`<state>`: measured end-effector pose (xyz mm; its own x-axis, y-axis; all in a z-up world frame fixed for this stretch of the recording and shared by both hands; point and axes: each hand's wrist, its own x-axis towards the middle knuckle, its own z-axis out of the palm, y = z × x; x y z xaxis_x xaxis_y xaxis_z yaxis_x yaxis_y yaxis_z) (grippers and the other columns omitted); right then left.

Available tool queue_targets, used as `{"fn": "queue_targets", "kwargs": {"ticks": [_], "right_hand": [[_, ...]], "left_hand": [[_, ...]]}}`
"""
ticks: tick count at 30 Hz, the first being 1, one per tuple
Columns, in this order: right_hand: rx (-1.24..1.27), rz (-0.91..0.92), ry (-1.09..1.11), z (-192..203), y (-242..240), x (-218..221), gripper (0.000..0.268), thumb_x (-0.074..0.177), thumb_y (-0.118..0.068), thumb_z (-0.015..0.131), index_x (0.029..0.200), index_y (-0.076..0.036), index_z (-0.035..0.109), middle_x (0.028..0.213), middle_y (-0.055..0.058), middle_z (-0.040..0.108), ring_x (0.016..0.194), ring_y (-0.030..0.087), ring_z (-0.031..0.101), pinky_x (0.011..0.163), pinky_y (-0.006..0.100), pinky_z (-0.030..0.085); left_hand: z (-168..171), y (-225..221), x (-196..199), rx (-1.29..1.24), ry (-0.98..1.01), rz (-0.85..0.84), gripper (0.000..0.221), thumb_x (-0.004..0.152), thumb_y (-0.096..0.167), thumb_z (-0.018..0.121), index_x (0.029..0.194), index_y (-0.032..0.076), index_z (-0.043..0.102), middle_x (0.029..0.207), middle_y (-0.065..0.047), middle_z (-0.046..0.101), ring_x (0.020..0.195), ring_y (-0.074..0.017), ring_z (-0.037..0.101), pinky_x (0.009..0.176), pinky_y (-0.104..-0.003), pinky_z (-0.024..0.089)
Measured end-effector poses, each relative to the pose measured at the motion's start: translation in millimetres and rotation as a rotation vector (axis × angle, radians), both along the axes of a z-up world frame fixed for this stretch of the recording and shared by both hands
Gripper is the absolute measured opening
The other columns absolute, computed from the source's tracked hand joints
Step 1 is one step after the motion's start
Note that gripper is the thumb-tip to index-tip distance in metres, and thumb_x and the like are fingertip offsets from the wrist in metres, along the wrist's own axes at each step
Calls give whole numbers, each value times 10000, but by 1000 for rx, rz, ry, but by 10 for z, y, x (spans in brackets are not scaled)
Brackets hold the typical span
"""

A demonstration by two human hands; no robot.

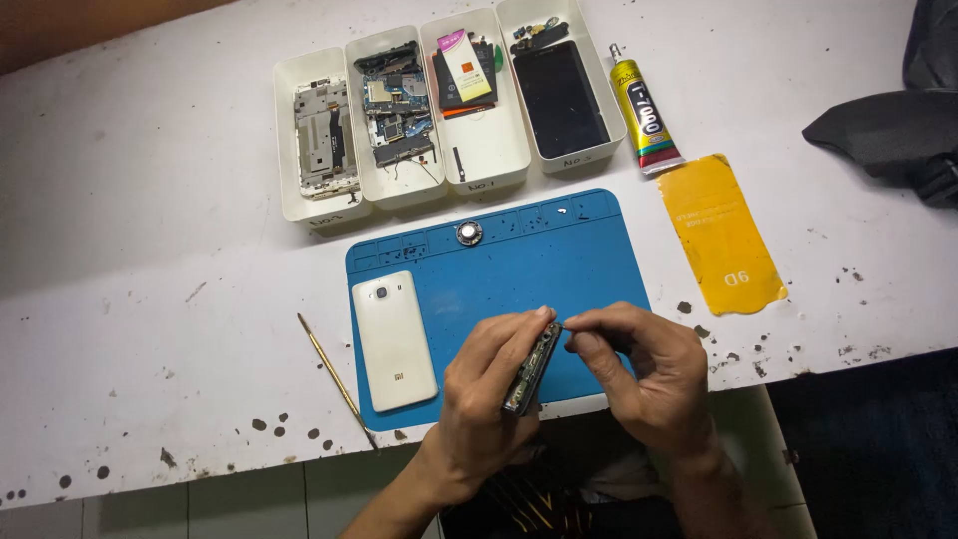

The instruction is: Disassembling and inspecting a smartphone on a repair bench using prying tools

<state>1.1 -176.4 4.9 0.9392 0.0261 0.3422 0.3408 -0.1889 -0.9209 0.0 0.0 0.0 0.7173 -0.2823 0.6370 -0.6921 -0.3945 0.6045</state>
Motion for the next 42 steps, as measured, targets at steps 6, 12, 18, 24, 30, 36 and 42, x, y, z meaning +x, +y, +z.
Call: {"fn": "queue_targets", "kwargs": {"ticks": [6, 12, 18, 24, 30, 36, 42], "right_hand": [[-255, -111, 27, 113, -36, 136, 154, 973, -87, 612, 1054, -36, 733, 991, 85, 742, 885, 163, 700, 788, 262, 555], [-644, -192, -157, -260, -190, 346, 172, 968, 50, 709, 1102, -26, 786, 1042, 138, 711, 959, 283, 681, 918, 386, 529], [-797, -221, -132, -233, -121, 361, 237, 991, -140, 731, 1219, -99, 779, 1167, 114, 739, 1142, 329, 601, 943, 483, 414], [-262, 71, 154, -8, 79, 146, 511, 875, -293, 761, 1307, -35, 676, 1108, 172, 789, 970, 293, 756, 808, 414, 585], [-618, 196, -391, -61, 28, -3, 790, 822, -302, 879, 1474, -85, 489, 1527, 139, 530, 1474, 363, 497, 1238, 504, 404], [-418, 29, -546, 33, 90, 46, 168, 955, 23, 673, 1118, 48, 709, 1108, 184, 754, 1021, 314, 769, 958, 395, 614], [-61, -194, 70, -322, -326, 19, 217, 888, -75, 762, 1078, 24, 729, 927, 63, 752, 813, 126, 698, 782, 243, 607]], "left_hand": [[36, 23, 7, -27, 8, -20, 445, 898, -144, 542, 1341, -97, 553, 1285, -262, 655, 1150, -419, 699, 1002, -475, 602], [3, 41, 10, -263, 139, -2, 367, 1068, 2, 619, 1423, 13, 530, 1348, -176, 682, 1209, -334, 733, 1054, -409, 610], [189, 55, 220, -935, 788, -101, 348, 1027, 219, 585, 1309, 18, 553, 1204, -159, 712, 958, -241, 718, 909, -384, 641], [-56, -8, 337, -1351, 935, -239, 372, 892, -60, 638, 1261, -14, 644, 1141, -249, 741, 958, -327, 767, 841, -481, 610], [56, 7, 371, -1400, 1167, -85, 648, 809, -61, 616, 1434, 66, 502, 1355, -151, 661, 1075, -260, 653, 926, -405, 543], [-15, 19, 279, -1210, 1039, -239, 860, 911, 81, 650, 1621, 199, 179, 1396, -171, 477, 1213, -284, 588, 987, -365, 538], [111, 219, 121, -569, 738, -40, 317, 977, 195, 626, 1278, 100, 597, 1401, -119, 634, 1256, -266, 640, 1074, -367, 547]]}}
